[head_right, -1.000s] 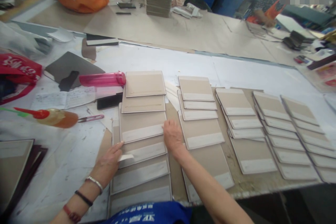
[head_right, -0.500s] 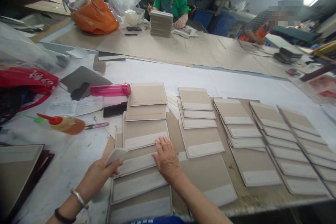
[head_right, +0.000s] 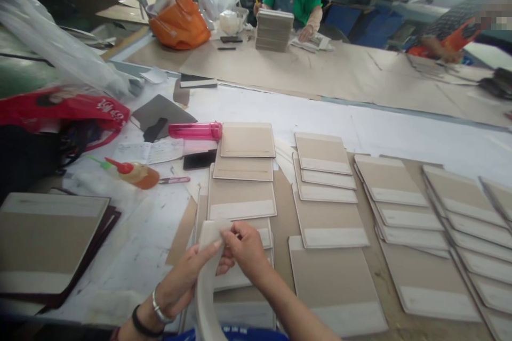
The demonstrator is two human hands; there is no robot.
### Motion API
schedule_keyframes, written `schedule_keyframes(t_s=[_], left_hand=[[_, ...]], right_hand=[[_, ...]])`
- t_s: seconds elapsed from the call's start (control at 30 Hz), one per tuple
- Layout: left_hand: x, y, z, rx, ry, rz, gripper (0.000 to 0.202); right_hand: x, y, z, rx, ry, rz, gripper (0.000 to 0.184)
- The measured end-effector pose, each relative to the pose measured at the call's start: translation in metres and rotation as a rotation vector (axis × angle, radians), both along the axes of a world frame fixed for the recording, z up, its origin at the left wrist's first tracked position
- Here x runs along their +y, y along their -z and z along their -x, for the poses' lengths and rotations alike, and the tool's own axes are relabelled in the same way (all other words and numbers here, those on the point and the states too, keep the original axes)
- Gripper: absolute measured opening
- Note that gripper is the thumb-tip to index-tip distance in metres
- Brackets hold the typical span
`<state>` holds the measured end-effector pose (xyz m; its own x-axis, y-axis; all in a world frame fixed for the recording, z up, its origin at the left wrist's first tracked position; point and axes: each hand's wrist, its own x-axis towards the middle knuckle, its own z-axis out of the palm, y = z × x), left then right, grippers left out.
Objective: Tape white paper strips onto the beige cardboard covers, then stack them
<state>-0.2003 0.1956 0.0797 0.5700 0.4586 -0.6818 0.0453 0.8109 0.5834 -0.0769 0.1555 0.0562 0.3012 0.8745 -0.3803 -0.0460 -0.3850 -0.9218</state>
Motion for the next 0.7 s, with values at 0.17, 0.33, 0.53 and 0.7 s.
schedule_keyframes(t_s=[0.17, 0.33, 0.53, 0.7], left_hand=[[0.003, 0.007, -0.007, 0.114, -0.216, -0.06, 0.058], [0.003, 0.014, -0.019, 0.176, -0.38, -0.14, 0.058], [-0.002, 0.029, -0.023, 0.321, -0.353, -0.279, 0.055], [-0.005, 0.032, -0.022, 0.307, -0.13, -0.405, 0.05]], right_hand=[[0.004, 0.003, 0.0, -0.029, 0.026, 0.006, 0.027], [0.01, 0.001, 0.003, 0.197, 0.104, -0.008, 0.032], [0.013, 0.008, -0.001, 0.111, 0.14, 0.002, 0.036], [0.02, 0.017, -0.015, 0.188, 0.279, 0.044, 0.04]])
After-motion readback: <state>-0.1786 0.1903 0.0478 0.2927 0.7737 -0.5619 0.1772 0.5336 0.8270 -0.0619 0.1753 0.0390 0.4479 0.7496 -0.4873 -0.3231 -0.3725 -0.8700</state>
